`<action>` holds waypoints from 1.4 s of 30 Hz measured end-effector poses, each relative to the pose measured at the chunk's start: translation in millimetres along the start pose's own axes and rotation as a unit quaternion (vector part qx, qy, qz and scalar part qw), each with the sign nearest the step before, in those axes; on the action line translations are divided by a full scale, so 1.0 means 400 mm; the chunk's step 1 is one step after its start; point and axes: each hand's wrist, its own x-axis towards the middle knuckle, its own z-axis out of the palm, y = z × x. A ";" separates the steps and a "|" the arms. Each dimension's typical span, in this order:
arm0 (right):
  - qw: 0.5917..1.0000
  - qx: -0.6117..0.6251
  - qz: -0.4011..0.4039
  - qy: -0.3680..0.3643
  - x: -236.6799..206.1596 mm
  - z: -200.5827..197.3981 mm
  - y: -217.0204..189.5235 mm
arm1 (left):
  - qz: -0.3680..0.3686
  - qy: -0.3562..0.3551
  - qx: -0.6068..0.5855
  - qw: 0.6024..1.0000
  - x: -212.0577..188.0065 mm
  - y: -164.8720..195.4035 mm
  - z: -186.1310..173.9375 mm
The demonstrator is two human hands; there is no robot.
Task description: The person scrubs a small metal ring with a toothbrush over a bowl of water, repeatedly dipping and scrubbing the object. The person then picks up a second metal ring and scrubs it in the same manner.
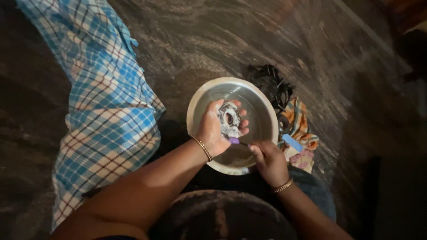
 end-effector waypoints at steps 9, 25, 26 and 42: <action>0.997 0.023 0.069 -0.016 -0.009 0.019 0.014 | -0.006 0.006 -0.004 1.000 0.006 -0.001 -0.016; 0.996 0.071 0.053 0.019 -0.010 0.003 0.031 | 0.018 0.008 -0.035 0.999 0.003 0.024 -0.019; 0.994 0.080 0.073 0.029 -0.010 0.000 0.034 | 0.016 0.017 -0.041 0.999 0.003 0.022 -0.019; 0.999 -0.017 0.024 -0.014 0.001 0.011 -0.019 | -0.019 0.008 -0.014 1.000 0.007 0.002 -0.018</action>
